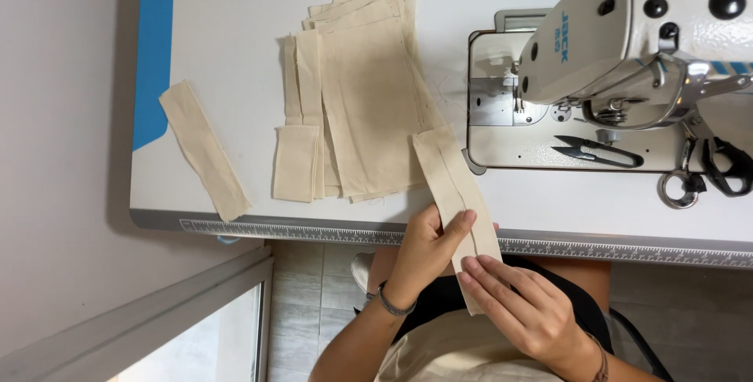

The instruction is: Folding and aligning fabric strips on a sewing machine table

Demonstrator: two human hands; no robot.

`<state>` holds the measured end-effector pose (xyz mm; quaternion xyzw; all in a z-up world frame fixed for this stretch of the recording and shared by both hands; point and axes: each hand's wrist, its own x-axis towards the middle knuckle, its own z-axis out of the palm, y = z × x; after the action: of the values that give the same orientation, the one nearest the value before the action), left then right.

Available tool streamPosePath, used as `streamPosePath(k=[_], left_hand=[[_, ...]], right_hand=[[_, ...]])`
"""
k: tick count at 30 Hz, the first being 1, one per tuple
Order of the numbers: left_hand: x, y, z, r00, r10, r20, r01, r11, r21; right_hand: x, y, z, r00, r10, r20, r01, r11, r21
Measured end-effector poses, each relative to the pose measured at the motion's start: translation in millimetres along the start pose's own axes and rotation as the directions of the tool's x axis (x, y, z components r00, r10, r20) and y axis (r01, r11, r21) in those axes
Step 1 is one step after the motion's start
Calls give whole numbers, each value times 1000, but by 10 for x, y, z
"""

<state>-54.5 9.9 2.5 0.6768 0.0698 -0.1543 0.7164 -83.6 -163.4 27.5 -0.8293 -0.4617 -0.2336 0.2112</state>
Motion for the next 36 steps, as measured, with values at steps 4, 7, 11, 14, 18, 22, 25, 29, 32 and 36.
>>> streamPosePath(k=[4,7,11,14,18,22,25,29,32,36], left_hand=[[231,-259,-139,980,122,-159,-110,991,82],[404,-140,-352,961,108,-255,-95,993,64],[480,29,-555,965,195,-173,-189,981,46],[451,49,-614,974,153,-166,-153,988,9],[434,-227,-876,991,-82,-106,18,863,-504],[151,-192,-1413,982,48,-180,-126,882,-453],[34,-71,-1976,940,109,-322,-158,979,-131],[50,215,-2638,618,392,-681,-134,906,400],[287,132,-3236,438,646,-625,-110,728,676],[256,174,-3198,480,686,-548,477,320,819]], right_hand=[[-41,20,-60,998,-70,2,70,997,41],[-128,68,-76,994,-107,16,106,993,56],[-207,102,-61,991,-131,-8,131,990,46],[-200,103,-32,989,-145,-23,146,988,59],[-101,49,136,985,-170,-27,172,978,118],[137,-12,431,973,-228,36,216,955,205],[326,36,783,969,-229,89,202,950,238],[796,75,1101,994,-89,70,79,988,135],[1110,123,1182,996,75,45,-74,997,-24],[1106,140,1275,987,139,80,-123,976,-181]])
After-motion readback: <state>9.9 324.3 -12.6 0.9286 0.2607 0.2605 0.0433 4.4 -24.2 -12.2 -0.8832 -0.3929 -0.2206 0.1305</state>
